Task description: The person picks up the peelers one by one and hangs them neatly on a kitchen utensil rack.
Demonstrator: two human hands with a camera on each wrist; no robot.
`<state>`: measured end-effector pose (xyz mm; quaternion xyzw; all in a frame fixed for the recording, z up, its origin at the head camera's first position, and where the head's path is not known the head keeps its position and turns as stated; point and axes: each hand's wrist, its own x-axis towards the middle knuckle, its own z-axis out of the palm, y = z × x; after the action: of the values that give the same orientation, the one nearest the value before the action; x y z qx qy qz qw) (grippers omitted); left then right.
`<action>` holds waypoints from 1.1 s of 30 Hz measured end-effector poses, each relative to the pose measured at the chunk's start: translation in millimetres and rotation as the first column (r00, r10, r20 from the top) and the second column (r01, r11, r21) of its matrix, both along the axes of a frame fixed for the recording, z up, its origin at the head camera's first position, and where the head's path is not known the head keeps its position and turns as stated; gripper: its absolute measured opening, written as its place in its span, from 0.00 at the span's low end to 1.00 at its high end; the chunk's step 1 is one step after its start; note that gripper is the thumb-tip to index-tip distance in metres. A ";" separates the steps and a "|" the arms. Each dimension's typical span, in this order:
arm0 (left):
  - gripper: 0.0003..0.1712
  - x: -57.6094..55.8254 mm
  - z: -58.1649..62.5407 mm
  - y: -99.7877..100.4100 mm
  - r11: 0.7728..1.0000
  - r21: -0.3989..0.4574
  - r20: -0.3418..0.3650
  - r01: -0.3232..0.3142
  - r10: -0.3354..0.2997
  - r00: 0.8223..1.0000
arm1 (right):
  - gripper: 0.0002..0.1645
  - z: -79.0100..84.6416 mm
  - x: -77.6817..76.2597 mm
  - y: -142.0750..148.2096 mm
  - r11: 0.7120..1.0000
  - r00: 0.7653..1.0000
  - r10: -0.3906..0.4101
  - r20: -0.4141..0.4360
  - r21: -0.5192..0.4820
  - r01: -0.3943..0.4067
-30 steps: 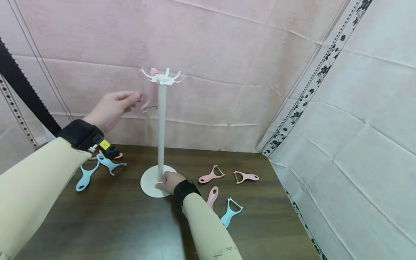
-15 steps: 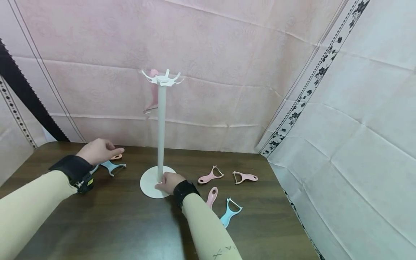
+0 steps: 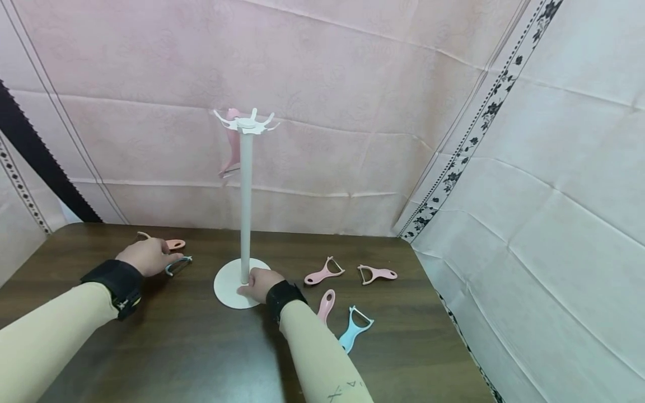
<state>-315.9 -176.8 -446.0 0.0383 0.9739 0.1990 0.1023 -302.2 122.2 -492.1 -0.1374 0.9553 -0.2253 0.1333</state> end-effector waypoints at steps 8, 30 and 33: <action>0.21 -0.8 -9.3 3.2 0.996 -0.064 -0.039 0.063 -0.066 0.997 | 0.22 -1.1 -1.3 -1.3 1.000 1.000 0.014 -0.019 0.015 -0.014; 0.15 7.7 -3.2 -7.3 0.955 -0.030 -0.036 0.295 -0.296 0.955 | 0.21 9.0 5.3 0.4 1.000 1.000 0.012 -0.015 0.008 -0.012; 0.08 9.6 -2.0 -6.3 0.965 -0.036 -0.061 0.260 -0.262 0.963 | 0.21 9.9 6.9 0.1 1.000 1.000 0.017 -0.016 0.016 -0.016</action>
<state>-306.3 -183.0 -448.0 0.1715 0.9658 0.1688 0.0963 -295.3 122.3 -482.2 -0.1461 0.9570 -0.2155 0.1283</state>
